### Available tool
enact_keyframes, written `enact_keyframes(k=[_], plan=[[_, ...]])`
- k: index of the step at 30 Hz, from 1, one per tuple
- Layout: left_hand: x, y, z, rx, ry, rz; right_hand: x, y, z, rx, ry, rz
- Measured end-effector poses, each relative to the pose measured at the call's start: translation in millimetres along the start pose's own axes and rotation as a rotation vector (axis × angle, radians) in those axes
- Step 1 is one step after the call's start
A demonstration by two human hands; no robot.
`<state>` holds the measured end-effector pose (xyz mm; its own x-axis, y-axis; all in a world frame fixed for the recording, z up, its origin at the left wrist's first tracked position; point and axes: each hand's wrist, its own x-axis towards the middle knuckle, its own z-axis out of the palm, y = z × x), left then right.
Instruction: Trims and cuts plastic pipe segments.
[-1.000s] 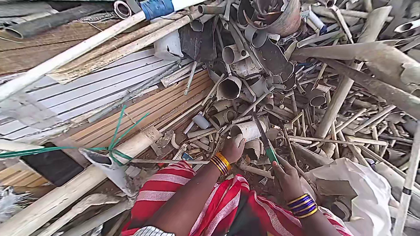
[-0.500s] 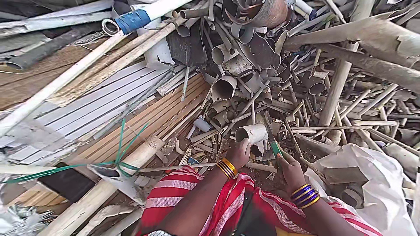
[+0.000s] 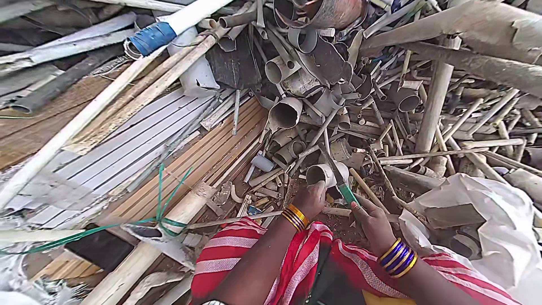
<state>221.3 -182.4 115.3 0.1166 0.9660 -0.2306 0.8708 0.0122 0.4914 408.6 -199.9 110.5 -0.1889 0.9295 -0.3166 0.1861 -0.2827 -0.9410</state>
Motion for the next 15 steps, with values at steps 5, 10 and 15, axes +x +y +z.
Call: enact_keyframes(k=[5, 10, 15], plan=[[2.1, 1.0, -0.3, 0.028, -0.049, 0.002, -5.4, -6.6, 1.6, -0.066, -0.054, -0.036], [-3.3, -4.5, 7.0, -0.052, 0.138, 0.086, 18.0, -4.4, -11.7, 0.058, 0.124, 0.18], [-2.1, -7.2, 5.9, -0.008, 0.153, 0.08, 4.7, -2.7, -6.0, -0.122, -0.024, -0.066]])
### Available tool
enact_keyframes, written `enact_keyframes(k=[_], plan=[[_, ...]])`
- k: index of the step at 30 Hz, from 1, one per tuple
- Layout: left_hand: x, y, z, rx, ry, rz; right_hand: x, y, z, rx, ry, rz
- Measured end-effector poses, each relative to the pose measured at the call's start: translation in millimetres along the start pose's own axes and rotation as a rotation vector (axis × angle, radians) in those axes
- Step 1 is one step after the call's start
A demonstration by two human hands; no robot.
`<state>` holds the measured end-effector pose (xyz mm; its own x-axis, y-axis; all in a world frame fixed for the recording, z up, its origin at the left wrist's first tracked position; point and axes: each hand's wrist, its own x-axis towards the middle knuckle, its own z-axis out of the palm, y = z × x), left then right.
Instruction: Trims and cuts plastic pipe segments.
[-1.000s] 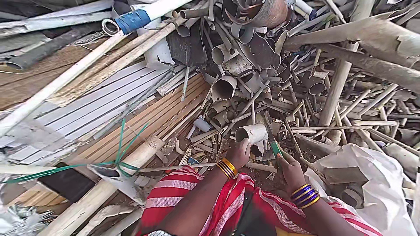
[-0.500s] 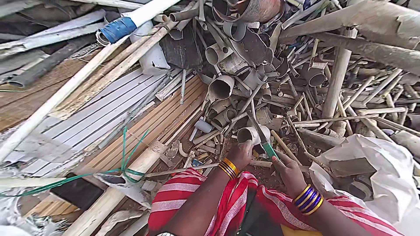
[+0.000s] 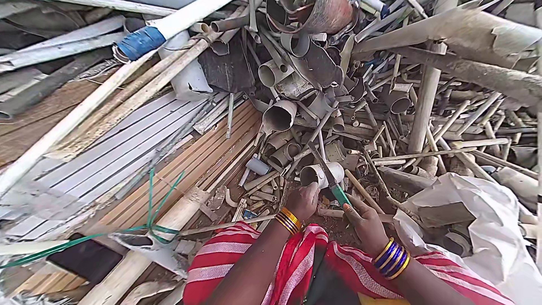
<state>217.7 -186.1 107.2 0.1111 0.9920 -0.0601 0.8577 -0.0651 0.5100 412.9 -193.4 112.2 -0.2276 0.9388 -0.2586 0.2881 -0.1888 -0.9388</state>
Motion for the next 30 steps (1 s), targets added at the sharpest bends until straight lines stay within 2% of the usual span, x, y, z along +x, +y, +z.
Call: enact_keyframes(k=[1, 4, 6, 7, 8, 9, 11, 12, 13, 15, 16, 17, 18, 21, 22, 25, 26, 29, 30], plan=[[-2.1, -2.9, 4.1, 0.011, 0.064, 0.034, 2.2, 1.6, -1.2, -0.054, 0.024, -0.006], [-3.7, -9.9, 14.6, 0.079, 0.308, 0.199, 14.7, -3.2, -20.0, -0.43, 0.089, 0.007], [-0.5, -15.4, 16.9, 0.136, 0.428, 0.267, 12.4, 4.6, -20.2, -0.606, 0.13, -0.231], [1.0, -18.9, 17.1, 0.16, 0.479, 0.284, 11.6, 11.7, -16.2, -0.64, 0.185, -0.393], [2.2, -22.8, 17.9, 0.176, 0.538, 0.303, 11.7, 16.0, -13.6, -0.667, 0.222, -0.48], [3.0, -26.2, 18.5, 0.19, 0.596, 0.328, 11.1, 14.8, -14.2, -0.694, 0.217, -0.45], [6.9, -31.2, 19.8, 0.233, 0.72, 0.397, 13.2, 3.4, -21.9, -0.717, 0.139, -0.211], [8.5, -31.7, 20.2, 0.244, 0.755, 0.416, 14.2, 1.0, -24.3, -0.719, 0.13, -0.169], [10.0, -32.1, 19.6, 0.251, 0.774, 0.423, 12.1, 3.1, -21.9, -0.715, 0.155, -0.224], [9.1, -32.0, 18.3, 0.231, 0.776, 0.379, 7.7, 20.4, -5.8, -0.695, 0.289, -0.568], [7.5, -31.3, 18.6, 0.197, 0.767, 0.334, 6.4, 25.7, 1.3, -0.691, 0.322, -0.689], [5.3, -30.1, 19.1, 0.152, 0.758, 0.28, 4.7, 27.5, 5.2, -0.693, 0.322, -0.721], [4.2, -29.3, 20.1, 0.112, 0.758, 0.235, 4.3, 26.7, 5.3, -0.697, 0.303, -0.671], [2.7, -23.6, 20.4, -0.036, 0.755, 0.099, 8.4, 9.5, -7.3, -0.717, 0.171, -0.287], [2.1, -21.8, 17.5, -0.086, 0.741, 0.053, 8.0, 9.3, -6.6, -0.73, 0.176, -0.29], [4.3, -19.2, 8.7, -0.214, 0.717, -0.085, 1.2, 22.5, 7.4, -0.783, 0.276, -0.582], [5.3, -20.9, 7.7, -0.245, 0.714, -0.124, -0.7, 22.1, 9.0, -0.804, 0.267, -0.57], [5.9, -21.2, 2.1, -0.401, 0.659, -0.242, 1.4, 11.3, 2.5, -0.84, 0.147, -0.284], [7.2, -20.4, -0.1, -0.486, 0.645, -0.267, 0.7, 13.6, 3.4, -0.862, 0.156, -0.314]])
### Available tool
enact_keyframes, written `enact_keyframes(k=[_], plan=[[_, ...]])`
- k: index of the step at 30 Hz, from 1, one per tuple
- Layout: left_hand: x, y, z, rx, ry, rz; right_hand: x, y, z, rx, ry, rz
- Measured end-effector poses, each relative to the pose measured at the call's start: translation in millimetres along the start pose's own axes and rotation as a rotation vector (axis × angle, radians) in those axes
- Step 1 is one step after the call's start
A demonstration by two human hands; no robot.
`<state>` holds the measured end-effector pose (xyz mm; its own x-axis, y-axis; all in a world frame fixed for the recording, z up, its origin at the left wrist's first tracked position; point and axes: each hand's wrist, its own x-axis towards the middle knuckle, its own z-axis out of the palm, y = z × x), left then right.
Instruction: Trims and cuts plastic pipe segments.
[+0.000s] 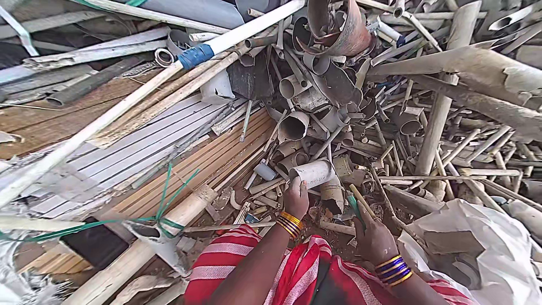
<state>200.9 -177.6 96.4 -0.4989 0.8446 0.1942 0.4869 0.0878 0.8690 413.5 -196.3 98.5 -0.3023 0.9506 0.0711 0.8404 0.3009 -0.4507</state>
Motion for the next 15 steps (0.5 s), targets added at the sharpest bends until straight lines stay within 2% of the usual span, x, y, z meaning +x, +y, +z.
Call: enact_keyframes(k=[2, 4, 7, 9, 12, 15], plan=[[4.7, 2.5, 0.9, -0.189, -0.01, -0.099, -8.1, 0.2, 12.9, -0.06, 0.179, -0.209], [7.5, 1.7, -0.1, -0.344, -0.003, -0.189, -12.8, -0.7, 19.1, -0.074, 0.226, -0.3], [9.9, 0.5, -2.0, -0.469, -0.008, -0.28, -2.7, 4.0, 8.8, 0.03, 0.128, -0.121], [11.7, -0.2, -1.5, -0.477, -0.008, -0.289, -0.1, 8.1, 6.1, 0.052, 0.152, -0.133], [15.5, -0.5, -3.1, -0.51, 0.022, -0.318, -6.2, 8.8, 9.4, 0.015, 0.205, -0.276], [15.9, -2.2, -8.3, -0.515, -0.005, -0.298, -2.7, 6.5, -1.3, 0.128, 0.124, -0.098]])
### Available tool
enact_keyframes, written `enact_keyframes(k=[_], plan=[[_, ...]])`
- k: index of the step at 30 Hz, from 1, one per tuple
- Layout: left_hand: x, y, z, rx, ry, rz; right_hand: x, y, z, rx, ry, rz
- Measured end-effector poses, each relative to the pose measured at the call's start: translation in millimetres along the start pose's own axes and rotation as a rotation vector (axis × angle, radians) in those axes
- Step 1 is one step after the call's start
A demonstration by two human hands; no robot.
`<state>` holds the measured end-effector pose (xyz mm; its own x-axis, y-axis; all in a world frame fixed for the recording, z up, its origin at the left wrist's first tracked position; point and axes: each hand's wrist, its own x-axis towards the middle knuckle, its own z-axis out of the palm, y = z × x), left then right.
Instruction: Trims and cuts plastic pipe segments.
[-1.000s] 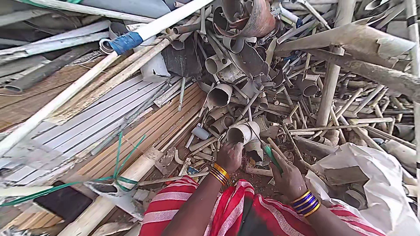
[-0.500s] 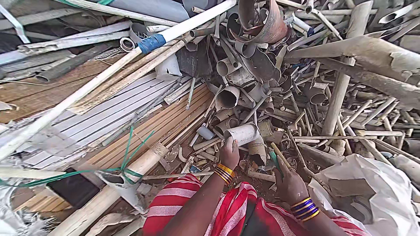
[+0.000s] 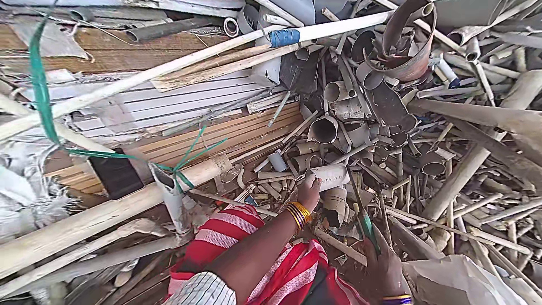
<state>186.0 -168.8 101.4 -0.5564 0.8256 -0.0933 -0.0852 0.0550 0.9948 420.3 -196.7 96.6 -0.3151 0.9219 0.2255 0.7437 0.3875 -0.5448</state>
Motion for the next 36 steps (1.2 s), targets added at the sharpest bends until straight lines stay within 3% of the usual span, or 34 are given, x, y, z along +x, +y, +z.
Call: enact_keyframes(k=[2, 5, 9, 13, 17, 25, 29, 33, 36], plan=[[1.5, -2.4, -1.5, 0.081, -0.078, 0.047, 2.4, -2.4, -3.3, 0.112, -0.041, 0.128], [-0.7, 2.6, -5.0, 0.214, -0.201, 0.058, -9.2, -7.0, 4.0, 0.222, -0.092, 0.132], [-2.7, 9.7, -6.7, 0.302, -0.246, -0.005, -13.5, -12.4, 5.2, 0.382, -0.089, 0.153], [-6.6, 10.5, -2.5, 0.438, -0.35, -0.014, -21.3, -28.5, 1.4, 0.587, -0.25, 0.242], [-8.4, 6.3, 0.5, 0.488, -0.396, 0.012, -17.2, -24.8, 8.4, 0.788, -0.181, 0.329], [-10.9, 7.5, 0.2, 0.596, -0.463, 0.049, -12.9, -31.2, 3.3, 0.888, -0.147, 0.468], [-11.5, 7.1, 2.9, 0.63, -0.513, 0.024, -18.5, -35.2, -1.0, 0.858, -0.22, 0.397], [-13.1, 7.6, 3.8, 0.667, -0.528, 0.042, -6.8, -25.5, 4.5, 0.871, -0.121, 0.538], [-12.9, 10.1, 5.2, 0.705, -0.553, 0.027, -12.2, -27.7, 2.4, 0.83, -0.17, 0.47]])
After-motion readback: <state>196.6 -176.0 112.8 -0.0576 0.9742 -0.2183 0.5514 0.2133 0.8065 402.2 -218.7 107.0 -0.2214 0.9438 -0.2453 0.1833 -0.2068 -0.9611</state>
